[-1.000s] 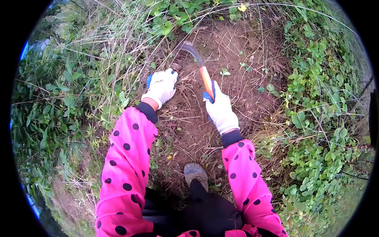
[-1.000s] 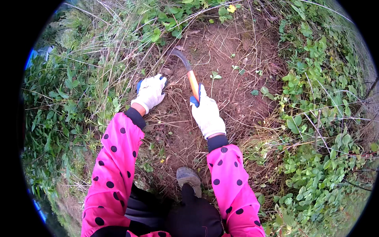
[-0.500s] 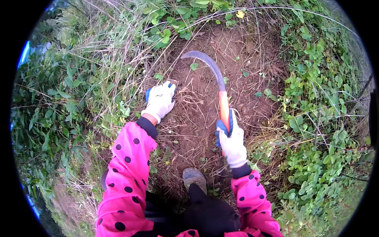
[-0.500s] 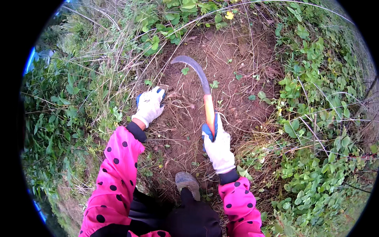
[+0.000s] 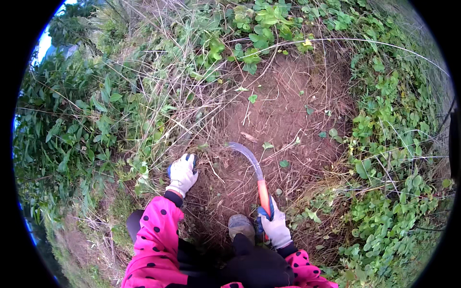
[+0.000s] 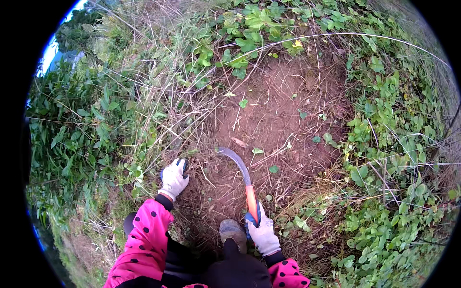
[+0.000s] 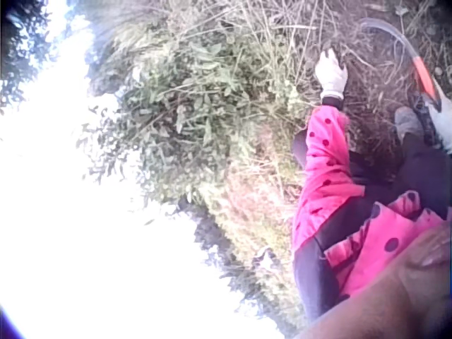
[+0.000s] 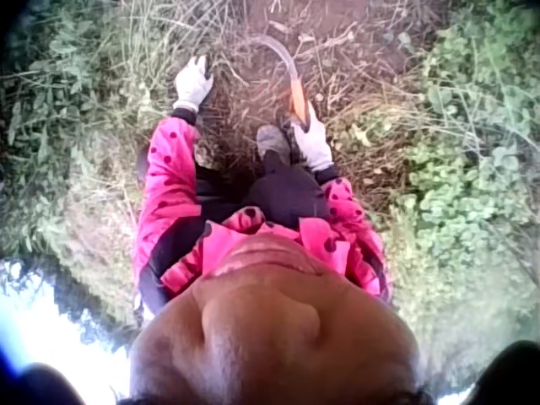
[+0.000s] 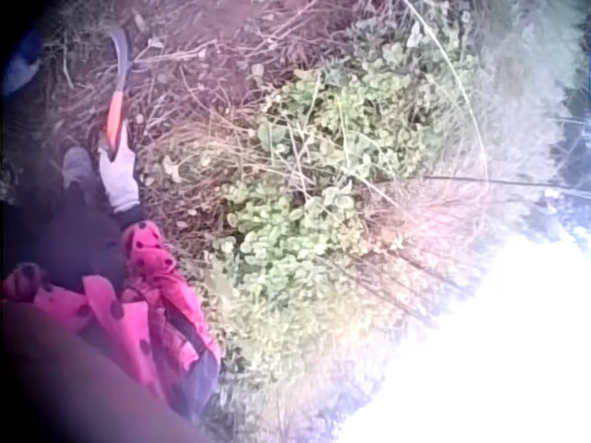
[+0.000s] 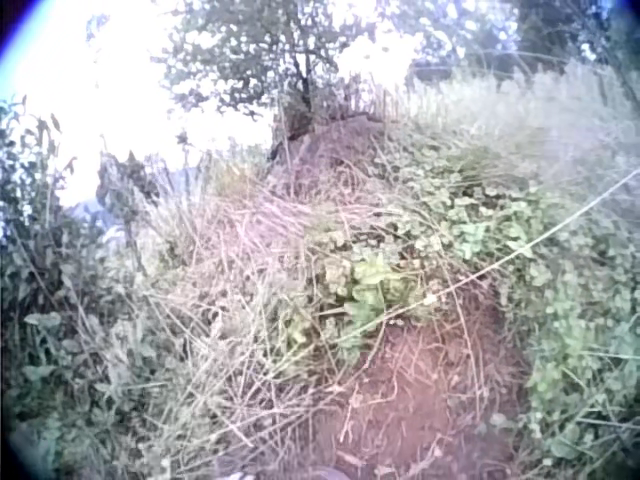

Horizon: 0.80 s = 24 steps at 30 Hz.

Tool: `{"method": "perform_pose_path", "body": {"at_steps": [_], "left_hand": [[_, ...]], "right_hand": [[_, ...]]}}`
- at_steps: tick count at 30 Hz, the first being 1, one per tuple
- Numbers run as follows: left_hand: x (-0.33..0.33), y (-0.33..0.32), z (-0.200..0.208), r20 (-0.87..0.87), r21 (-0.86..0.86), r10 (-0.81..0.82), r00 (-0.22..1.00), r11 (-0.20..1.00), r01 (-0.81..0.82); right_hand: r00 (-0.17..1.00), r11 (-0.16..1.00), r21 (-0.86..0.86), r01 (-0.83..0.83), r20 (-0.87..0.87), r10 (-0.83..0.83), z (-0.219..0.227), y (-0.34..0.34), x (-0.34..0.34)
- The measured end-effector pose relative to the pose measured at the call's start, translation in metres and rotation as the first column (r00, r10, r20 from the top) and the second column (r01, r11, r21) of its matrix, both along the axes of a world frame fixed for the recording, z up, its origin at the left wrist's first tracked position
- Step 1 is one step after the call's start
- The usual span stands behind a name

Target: The person uses a sickle to cut and clear weeds and dry grass from a patch of ground. They repeatedly swing the sickle to sever vegetation and pull away cut stems by hand, gradually exposing bare soil.

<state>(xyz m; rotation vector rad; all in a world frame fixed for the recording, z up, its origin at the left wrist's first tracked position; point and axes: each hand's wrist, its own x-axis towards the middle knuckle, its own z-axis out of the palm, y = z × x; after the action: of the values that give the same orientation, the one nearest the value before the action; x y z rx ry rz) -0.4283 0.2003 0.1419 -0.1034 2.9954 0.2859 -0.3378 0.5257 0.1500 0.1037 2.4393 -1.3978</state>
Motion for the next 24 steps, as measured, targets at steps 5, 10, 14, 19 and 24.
{"method": "perform_pose_path", "body": {"at_steps": [5,10,14,19,24], "left_hand": [[0.006,0.004,0.027,0.076,-0.040,-0.068,0.995,0.997,0.072],[-0.008,0.052,0.103,0.097,-0.003,-0.171,0.981,0.985,0.172],[-0.052,0.069,0.144,-0.390,0.178,-0.076,0.918,0.972,0.156],[-0.173,0.017,0.140,-0.761,-0.082,0.085,0.643,0.971,-0.224],[-0.233,-0.003,0.122,-0.393,-0.438,-0.062,0.917,0.890,-0.128]], "right_hand": [[0.939,0.878,-0.357,0.319,-0.009,-0.344,0.066,-0.037,-0.115],[0.781,0.962,0.152,0.225,-0.619,-0.085,0.070,-0.086,-0.259],[0.919,0.979,0.201,-0.043,-0.377,0.118,0.019,-0.120,-0.235],[0.951,0.994,0.101,-0.044,-0.300,0.072,0.013,-0.133,-0.155],[0.892,0.936,0.347,-0.059,-0.403,0.206,-0.002,-0.124,-0.175]]}}
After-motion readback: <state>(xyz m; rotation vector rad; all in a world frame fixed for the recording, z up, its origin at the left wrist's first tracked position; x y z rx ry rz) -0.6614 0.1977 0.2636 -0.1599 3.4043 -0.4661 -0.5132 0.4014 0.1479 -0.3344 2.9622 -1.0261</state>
